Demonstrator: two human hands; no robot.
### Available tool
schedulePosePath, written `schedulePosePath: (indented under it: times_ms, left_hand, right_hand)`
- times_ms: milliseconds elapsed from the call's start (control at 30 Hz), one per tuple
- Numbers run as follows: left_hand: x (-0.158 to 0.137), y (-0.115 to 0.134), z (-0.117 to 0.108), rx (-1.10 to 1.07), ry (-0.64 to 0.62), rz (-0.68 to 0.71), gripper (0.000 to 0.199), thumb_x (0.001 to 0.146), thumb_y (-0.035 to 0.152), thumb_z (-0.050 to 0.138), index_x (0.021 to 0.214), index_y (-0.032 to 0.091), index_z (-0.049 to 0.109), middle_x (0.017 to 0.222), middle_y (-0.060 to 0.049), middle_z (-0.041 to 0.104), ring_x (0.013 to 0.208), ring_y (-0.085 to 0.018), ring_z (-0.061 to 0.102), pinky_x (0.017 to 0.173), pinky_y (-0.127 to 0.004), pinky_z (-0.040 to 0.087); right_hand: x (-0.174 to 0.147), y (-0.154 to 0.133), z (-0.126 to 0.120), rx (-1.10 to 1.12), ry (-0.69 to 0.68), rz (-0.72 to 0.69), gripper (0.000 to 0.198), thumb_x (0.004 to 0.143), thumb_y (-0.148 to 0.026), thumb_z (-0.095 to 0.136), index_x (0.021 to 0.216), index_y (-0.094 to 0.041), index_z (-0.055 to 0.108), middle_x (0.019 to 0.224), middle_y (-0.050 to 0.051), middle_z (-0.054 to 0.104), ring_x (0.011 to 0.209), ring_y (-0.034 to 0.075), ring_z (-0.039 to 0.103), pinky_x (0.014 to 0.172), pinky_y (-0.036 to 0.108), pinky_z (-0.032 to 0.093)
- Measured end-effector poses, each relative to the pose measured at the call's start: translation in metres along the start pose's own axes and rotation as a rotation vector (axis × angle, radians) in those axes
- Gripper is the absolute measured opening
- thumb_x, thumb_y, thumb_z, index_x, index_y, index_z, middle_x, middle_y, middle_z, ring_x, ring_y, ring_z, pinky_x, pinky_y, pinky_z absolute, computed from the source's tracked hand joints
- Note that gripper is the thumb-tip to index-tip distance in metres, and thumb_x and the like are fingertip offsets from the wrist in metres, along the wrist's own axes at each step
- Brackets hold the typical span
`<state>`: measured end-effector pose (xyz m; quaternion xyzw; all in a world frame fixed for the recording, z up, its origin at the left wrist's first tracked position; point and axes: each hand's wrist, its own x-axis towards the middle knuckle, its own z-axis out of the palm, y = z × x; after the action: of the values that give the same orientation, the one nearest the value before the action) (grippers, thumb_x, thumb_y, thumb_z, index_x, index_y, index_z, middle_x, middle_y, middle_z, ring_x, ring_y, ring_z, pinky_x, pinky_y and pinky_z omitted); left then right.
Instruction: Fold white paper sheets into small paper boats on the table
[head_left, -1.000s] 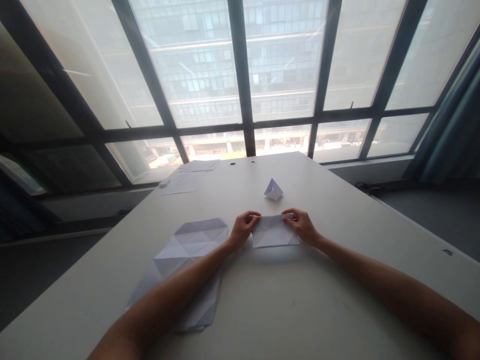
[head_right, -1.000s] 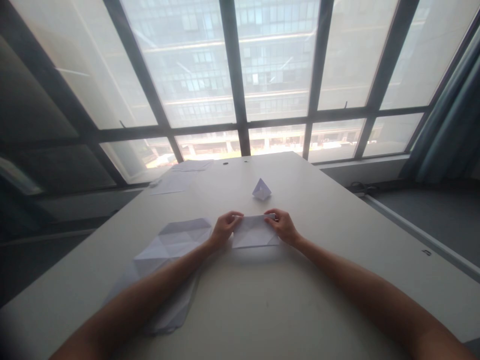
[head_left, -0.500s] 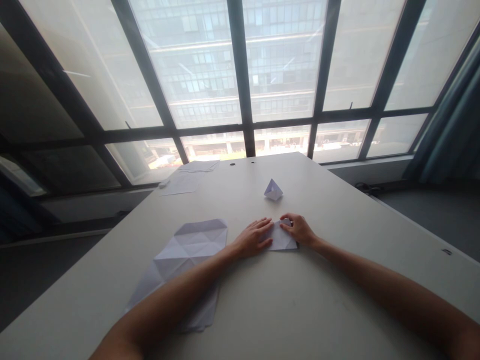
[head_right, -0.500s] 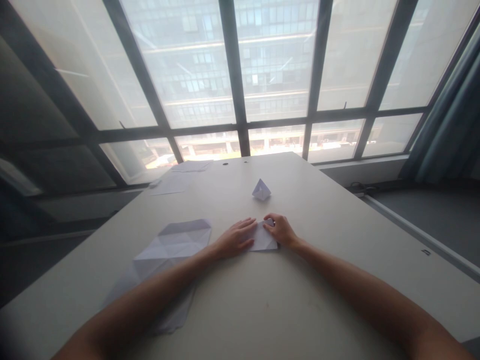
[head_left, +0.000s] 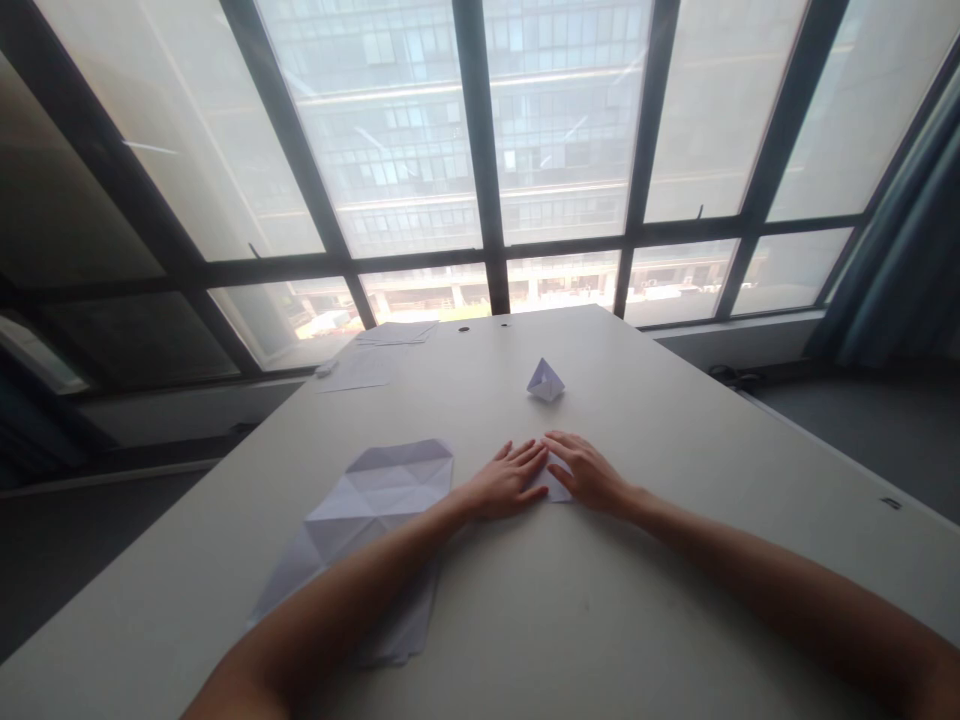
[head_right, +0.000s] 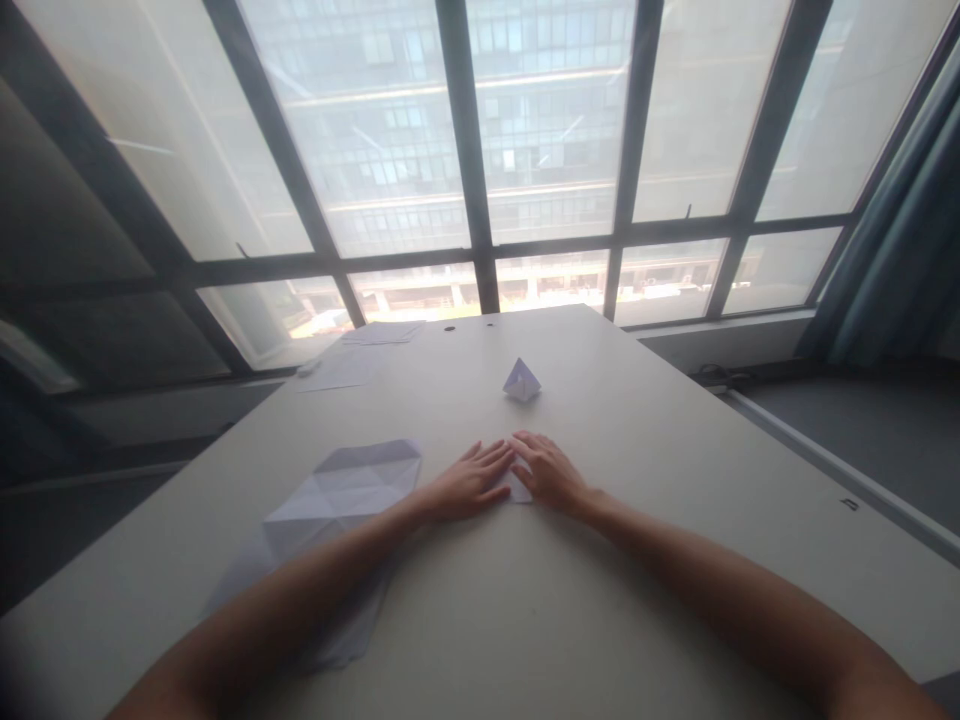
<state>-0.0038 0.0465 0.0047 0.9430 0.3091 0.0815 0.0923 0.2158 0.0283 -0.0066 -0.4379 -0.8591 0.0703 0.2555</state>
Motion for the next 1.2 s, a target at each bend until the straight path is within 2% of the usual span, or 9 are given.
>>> schedulePosePath:
  times_ms: [100,233,367,667,1000,1200]
  left_hand:
    - [0.001,0.002,0.0,0.01,-0.02,-0.019,0.07,0.097,0.059,0.033,0.155,0.027,0.012,0.16,-0.008,0.018,0.148,-0.026,0.014,0.118,-0.049,0.007]
    - [0.002,0.001,0.002,0.032,-0.033,-0.026,0.073,0.096,0.063,0.029,0.156,0.028,0.007,0.16,-0.008,0.015,0.148,-0.027,0.013,0.118,-0.05,0.006]
    - [0.002,0.001,0.002,0.048,-0.027,-0.037,0.073,0.096,0.063,0.027,0.156,0.027,0.006,0.16,-0.009,0.015,0.148,-0.027,0.013,0.117,-0.05,0.005]
    - [0.002,0.007,-0.004,0.089,-0.072,-0.082,0.076,0.095,0.067,0.02,0.156,0.027,0.002,0.161,-0.005,0.012,0.148,-0.027,0.011,0.118,-0.051,0.005]
    - [-0.001,0.0,0.0,0.1,-0.061,-0.141,0.078,0.093,0.07,0.02,0.156,0.025,0.008,0.161,-0.006,0.014,0.149,-0.027,0.009,0.117,-0.053,0.005]
    - [-0.002,-0.009,0.0,0.093,-0.086,-0.144,0.077,0.093,0.07,0.021,0.156,0.027,0.011,0.161,-0.004,0.013,0.148,-0.029,0.009,0.117,-0.053,0.005]
  right_hand:
    - [-0.004,-0.008,0.006,-0.007,-0.172,-0.035,0.068,0.098,-0.052,0.036,0.153,-0.013,0.025,0.158,0.015,0.025,0.146,0.027,0.02,0.119,0.048,0.013]
    - [-0.004,-0.007,0.009,-0.036,-0.257,0.015,0.079,0.096,-0.063,0.025,0.155,-0.011,0.017,0.159,0.015,0.015,0.148,0.028,0.011,0.12,0.049,0.006]
    - [-0.003,-0.005,0.008,-0.061,-0.277,0.07,0.085,0.094,-0.068,0.021,0.154,-0.009,0.017,0.159,0.017,0.014,0.148,0.029,0.009,0.119,0.049,0.004]
    - [-0.003,-0.009,0.004,-0.086,-0.324,0.087,0.088,0.092,-0.071,0.013,0.155,-0.009,0.012,0.16,0.014,0.011,0.149,0.027,0.006,0.119,0.047,0.002]
    - [-0.002,-0.008,0.003,-0.091,-0.328,0.114,0.085,0.093,-0.069,0.01,0.155,-0.011,0.011,0.16,0.013,0.01,0.149,0.024,0.005,0.118,0.048,0.0]
    - [-0.003,-0.004,0.001,-0.129,-0.314,0.155,0.083,0.094,-0.067,0.011,0.154,-0.01,0.019,0.16,0.013,0.014,0.149,0.024,0.008,0.118,0.05,-0.003]
